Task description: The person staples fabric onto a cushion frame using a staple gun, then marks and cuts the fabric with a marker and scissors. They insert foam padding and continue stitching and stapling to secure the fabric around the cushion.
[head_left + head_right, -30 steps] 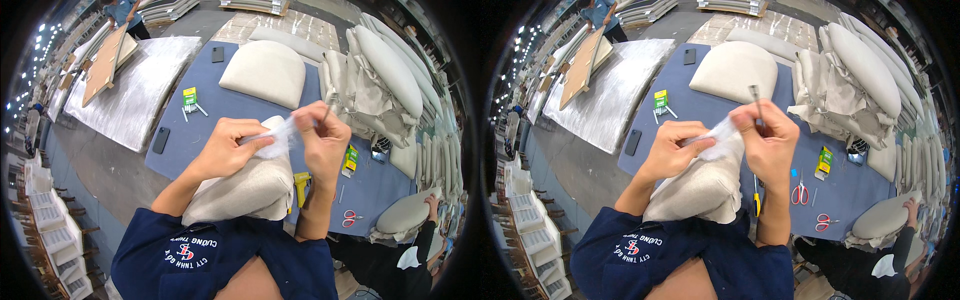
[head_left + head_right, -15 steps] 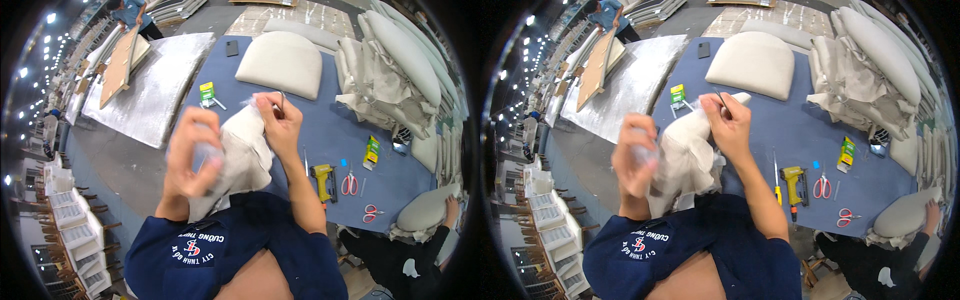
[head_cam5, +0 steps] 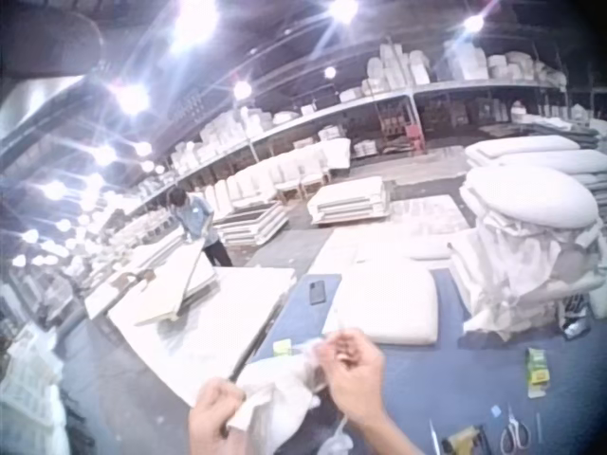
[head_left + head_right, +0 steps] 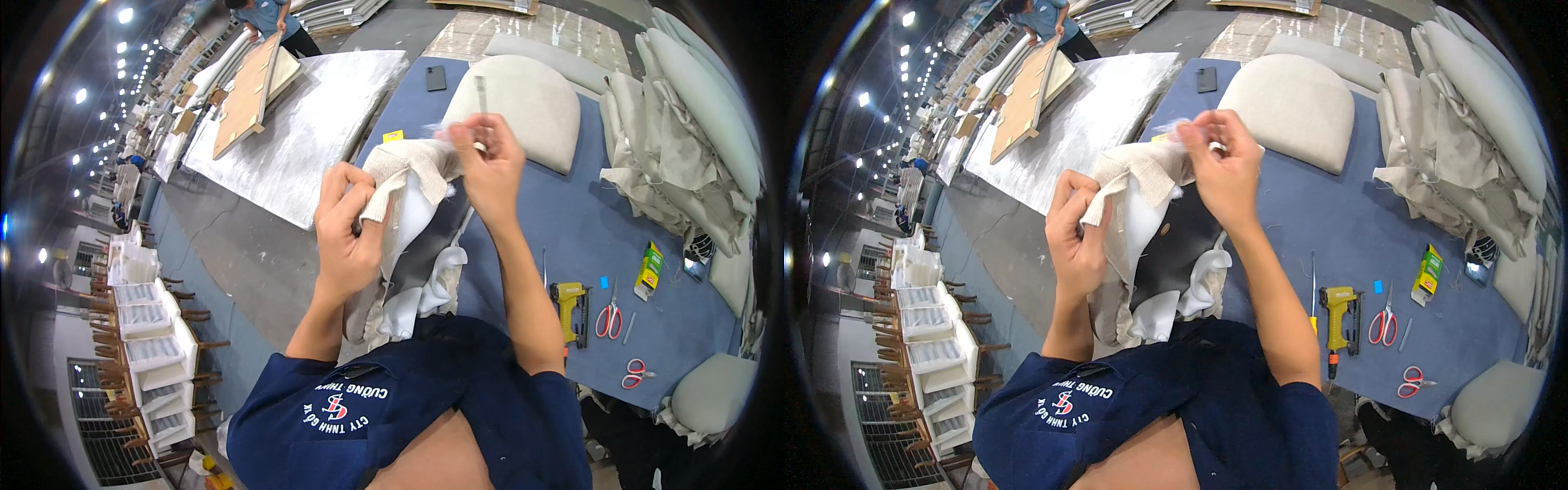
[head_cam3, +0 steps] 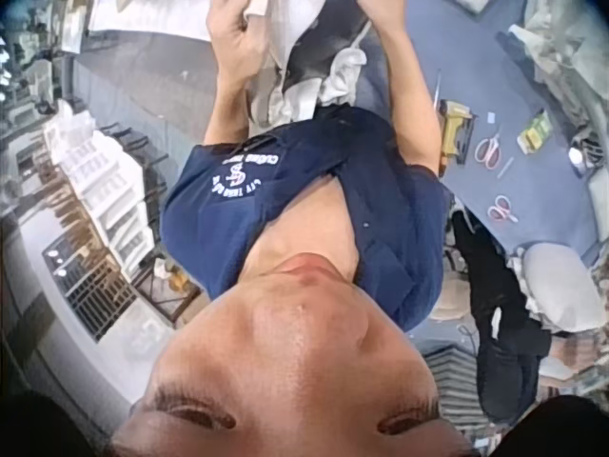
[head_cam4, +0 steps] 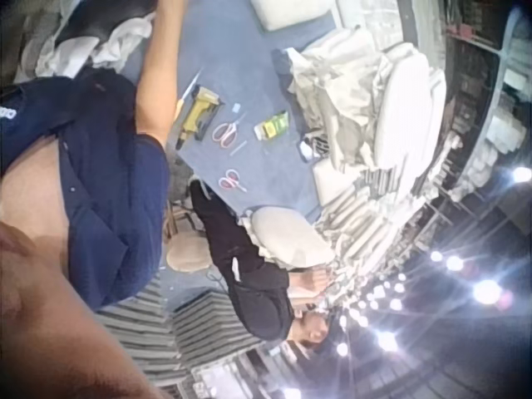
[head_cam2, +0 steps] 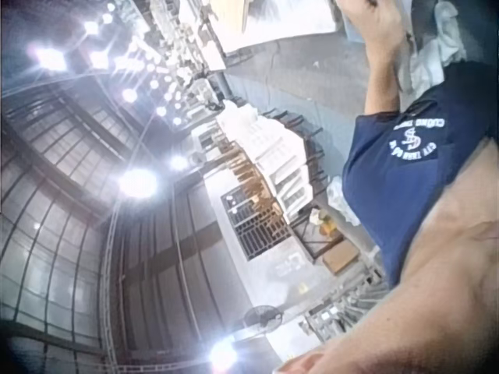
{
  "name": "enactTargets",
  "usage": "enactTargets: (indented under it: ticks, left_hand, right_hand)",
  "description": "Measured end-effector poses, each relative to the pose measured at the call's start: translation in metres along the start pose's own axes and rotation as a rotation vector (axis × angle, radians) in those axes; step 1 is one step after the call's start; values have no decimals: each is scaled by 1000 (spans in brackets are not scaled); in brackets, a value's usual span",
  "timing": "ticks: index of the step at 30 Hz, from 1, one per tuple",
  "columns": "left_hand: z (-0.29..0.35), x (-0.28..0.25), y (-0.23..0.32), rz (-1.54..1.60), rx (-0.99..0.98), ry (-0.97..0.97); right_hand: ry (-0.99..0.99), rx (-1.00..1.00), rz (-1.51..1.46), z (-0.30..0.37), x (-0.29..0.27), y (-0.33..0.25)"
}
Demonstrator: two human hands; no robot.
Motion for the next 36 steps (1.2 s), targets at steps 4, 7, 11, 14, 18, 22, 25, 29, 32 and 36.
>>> enactTargets:
  ticks: [4, 7, 11, 14, 18, 22, 25, 29, 32, 36]
  left_hand:
    - [2, 3, -12, 60, -37, 28]
    - [2, 5, -13, 20, -2, 43]
    - [2, 6, -11, -24, 20, 26]
    - [0, 11, -4, -82, 12, 43]
    - [5, 4, -11, -142, 31, 54]
    - [5, 5, -9, -107, 25, 74]
    - [4, 6, -8, -109, 31, 64]
    - [3, 10, -6, -101, 35, 57]
    - [3, 13, -3, -96, 38, 60]
    - [5, 13, -3, -99, 43, 56]
  right_hand:
    - [23, -248, -191, 27, -16, -33]
    - [-126, -293, -115, 52, -12, -47]
    - [-207, -240, 52, 58, 6, -52]
    - [-231, -308, 178, 57, 9, -56]
    - [-314, 2, 188, 69, -8, -75]
    - [-328, 79, 188, 94, -36, -74]
    - [-481, -59, 443, 93, -42, -82]
    - [-471, 69, 553, 94, -36, -90]
    - [-412, -77, 610, 93, -34, -91]
    - [-372, -166, 628, 91, -35, -91]
Point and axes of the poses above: each hand's wrist, its own z-axis away from the middle knuckle, its own x-axis out of the palm, y = z × x, the point moved 3 cm from there along -z, towards the middle knuckle, and after that the axes turned 2 degrees about -x, right-handed, at the moved point
